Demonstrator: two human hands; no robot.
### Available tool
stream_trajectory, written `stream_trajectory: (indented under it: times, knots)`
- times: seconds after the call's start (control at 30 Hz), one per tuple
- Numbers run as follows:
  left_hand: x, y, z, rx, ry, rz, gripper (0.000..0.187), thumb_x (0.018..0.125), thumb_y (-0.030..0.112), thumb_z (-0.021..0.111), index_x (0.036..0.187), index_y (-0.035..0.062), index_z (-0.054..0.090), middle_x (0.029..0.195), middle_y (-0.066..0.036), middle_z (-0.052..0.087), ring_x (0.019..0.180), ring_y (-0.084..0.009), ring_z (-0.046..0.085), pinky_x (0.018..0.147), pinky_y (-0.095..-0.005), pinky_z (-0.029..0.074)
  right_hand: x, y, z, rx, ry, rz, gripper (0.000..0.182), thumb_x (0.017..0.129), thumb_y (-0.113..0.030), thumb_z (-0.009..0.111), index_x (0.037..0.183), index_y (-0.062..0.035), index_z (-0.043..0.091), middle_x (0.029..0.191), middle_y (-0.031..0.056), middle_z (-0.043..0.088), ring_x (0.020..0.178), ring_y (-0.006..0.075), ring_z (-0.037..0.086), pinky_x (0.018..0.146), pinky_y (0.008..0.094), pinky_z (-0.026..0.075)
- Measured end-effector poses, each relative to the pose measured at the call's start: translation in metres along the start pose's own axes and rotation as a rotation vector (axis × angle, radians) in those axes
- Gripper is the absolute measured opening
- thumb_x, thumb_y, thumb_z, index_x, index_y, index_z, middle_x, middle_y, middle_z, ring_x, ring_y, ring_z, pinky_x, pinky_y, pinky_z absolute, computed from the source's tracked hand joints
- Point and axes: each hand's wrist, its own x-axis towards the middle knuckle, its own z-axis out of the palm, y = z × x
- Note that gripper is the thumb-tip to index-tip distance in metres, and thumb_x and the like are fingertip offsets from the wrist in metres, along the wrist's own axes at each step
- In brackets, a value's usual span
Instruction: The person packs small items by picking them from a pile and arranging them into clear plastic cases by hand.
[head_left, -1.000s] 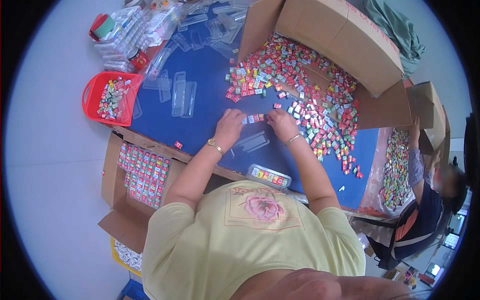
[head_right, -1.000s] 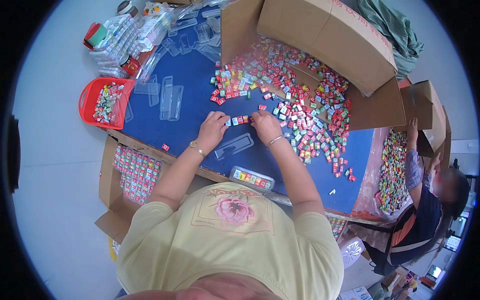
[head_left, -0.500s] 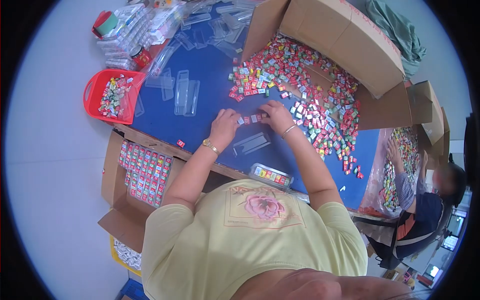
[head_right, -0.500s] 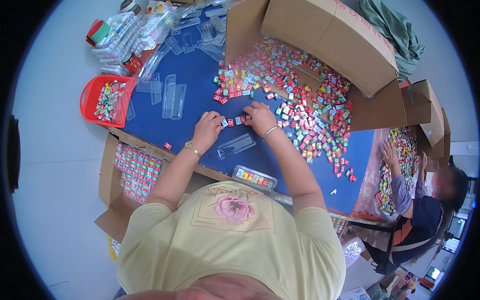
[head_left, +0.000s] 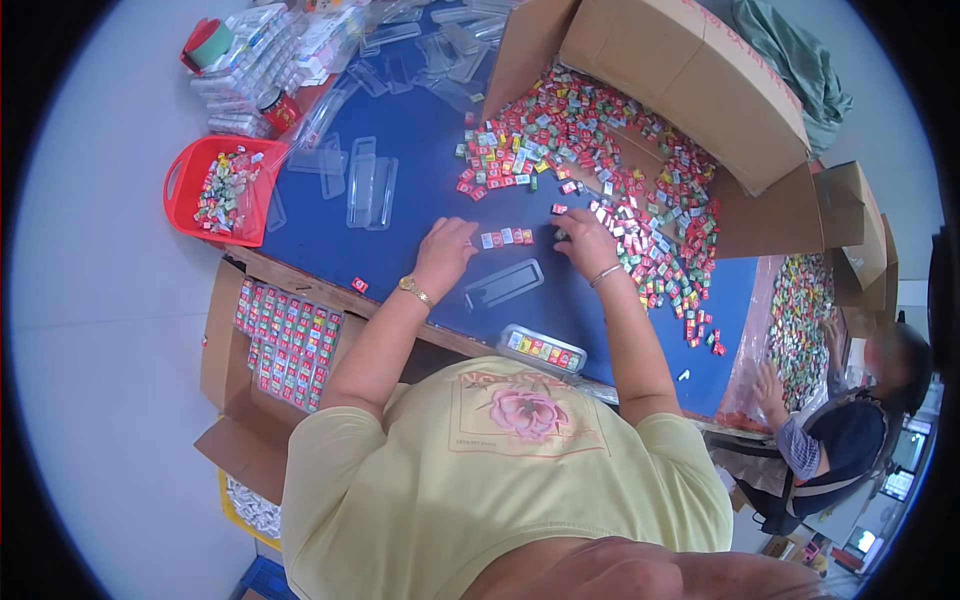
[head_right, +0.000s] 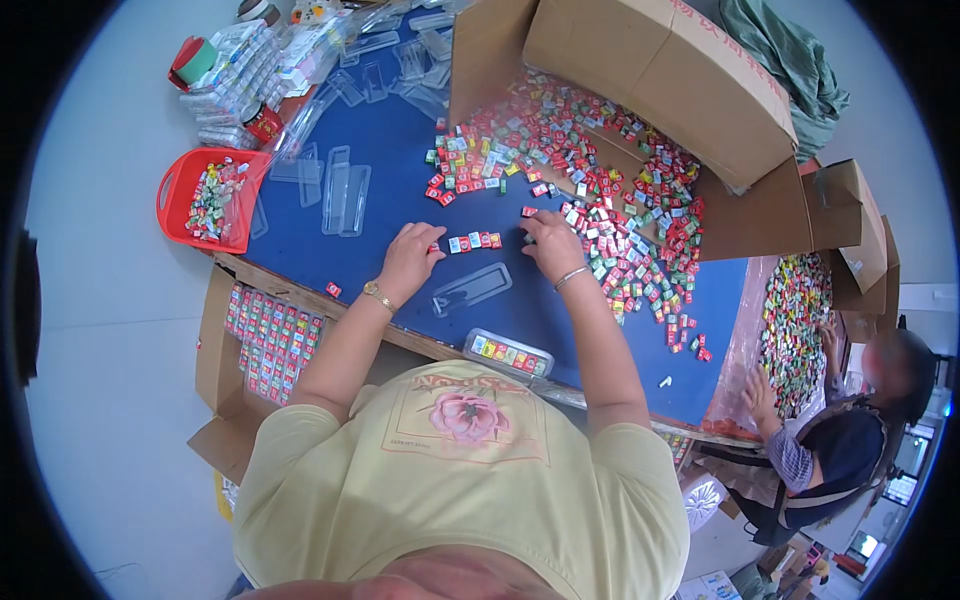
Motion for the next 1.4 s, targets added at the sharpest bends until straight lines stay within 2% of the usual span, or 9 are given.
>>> stream_trajectory:
  times: [0.07,0.23,0.37,0.5,0.6,0.9,1.13,1.23,1.4]
  knots:
    - [0.0,0.001,0.001,-0.004,-0.018,-0.037,0.042,0.076,0.006,0.078,0.117,0.0049,0.068,0.111,-0.01,0.064,0.107,-0.0316,0.059,0.093,-0.0416,0.052,-0.006,0.009,-0.002,-0.123,-0.054,0.001,0.039,0.076,-0.008,0.08,0.114,-0.0095,0.07,0.109,0.0114,0.066,0.107,0.0314,0.064,0.091,0.0411,0.056]
    - [0.005,0.006,0.006,-0.022,0.012,0.023,0.045,0.074,0.007,0.081,0.117,0.005,0.068,0.111,-0.01,0.064,0.108,-0.0315,0.059,0.093,-0.0412,0.051,0.003,0.005,0.01,-0.076,-0.101,0.039,0.043,0.075,-0.004,0.079,0.117,-0.0108,0.07,0.115,0.0118,0.065,0.107,0.035,0.064,0.094,0.0431,0.055]
    - [0.005,0.007,0.005,-0.017,0.006,0.061,0.045,0.074,0.007,0.081,0.117,0.0052,0.068,0.111,-0.01,0.064,0.108,-0.0311,0.059,0.093,-0.041,0.051,0.013,-0.01,0.016,0.038,-0.056,-0.096,0.047,0.075,-0.004,0.079,0.12,-0.0118,0.068,0.115,0.0115,0.064,0.106,0.0351,0.064,0.093,0.0425,0.055]
    - [0.007,0.005,0.009,-0.014,-0.007,0.07,0.044,0.075,0.007,0.081,0.117,0.0053,0.068,0.112,-0.009,0.064,0.107,-0.0306,0.059,0.093,-0.0406,0.051,0.016,-0.017,0.013,0.13,-0.132,-0.029,0.05,0.076,-0.004,0.079,0.124,-0.012,0.066,0.115,0.0106,0.064,0.106,0.034,0.065,0.093,0.0417,0.055]
    - [0.011,0.006,0.016,-0.021,-0.028,0.073,0.045,0.076,0.007,0.08,0.119,0.0052,0.069,0.112,-0.008,0.064,0.107,-0.0299,0.059,0.094,-0.0399,0.051,0.018,-0.016,0.021,0.117,-0.133,-0.078,0.048,0.076,-0.009,0.081,0.121,-0.0133,0.068,0.11,0.0085,0.064,0.107,0.0314,0.064,0.093,0.0407,0.054]
    - [-0.003,0.019,0.011,0.006,-0.075,0.105,0.037,0.078,0.006,0.078,0.115,0.0066,0.071,0.11,-0.009,0.062,0.105,-0.03,0.059,0.092,-0.0401,0.051,0.014,-0.026,0.017,0.068,-0.237,-0.169,0.044,0.075,-0.01,0.081,0.118,-0.0188,0.071,0.111,0.0065,0.063,0.105,0.0283,0.064,0.091,0.0403,0.054]
    - [-0.061,0.053,0.008,-0.08,-0.145,0.012,0.034,0.079,0.007,0.077,0.112,0.0047,0.071,0.111,-0.011,0.063,0.104,-0.0309,0.061,0.091,-0.0406,0.052,-0.027,-0.036,0.009,0.135,-0.277,-0.233,0.036,0.079,-0.009,0.078,0.114,-0.0148,0.071,0.108,0.007,0.064,0.104,0.0284,0.065,0.09,0.0408,0.054]
    - [-0.07,0.06,0.007,-0.063,0.013,0.033,0.031,0.079,0.007,0.077,0.109,0.0026,0.07,0.112,-0.011,0.064,0.106,-0.0308,0.062,0.09,-0.0403,0.053,-0.035,-0.031,0.01,0.185,-0.226,-0.205,0.033,0.079,-0.009,0.076,0.111,-0.0112,0.07,0.107,0.0083,0.064,0.099,0.0304,0.066,0.086,0.0412,0.056]
    - [-0.079,0.043,0.01,-0.009,-0.01,0.145,0.027,0.077,0.006,0.076,0.102,0.005,0.068,0.11,-0.009,0.064,0.11,-0.0288,0.061,0.09,-0.0404,0.054,-0.039,-0.029,0.018,0.102,-0.184,-0.18,0.029,0.078,-0.006,0.076,0.106,-0.0079,0.07,0.107,0.0087,0.065,0.097,0.0316,0.067,0.083,0.0411,0.057]
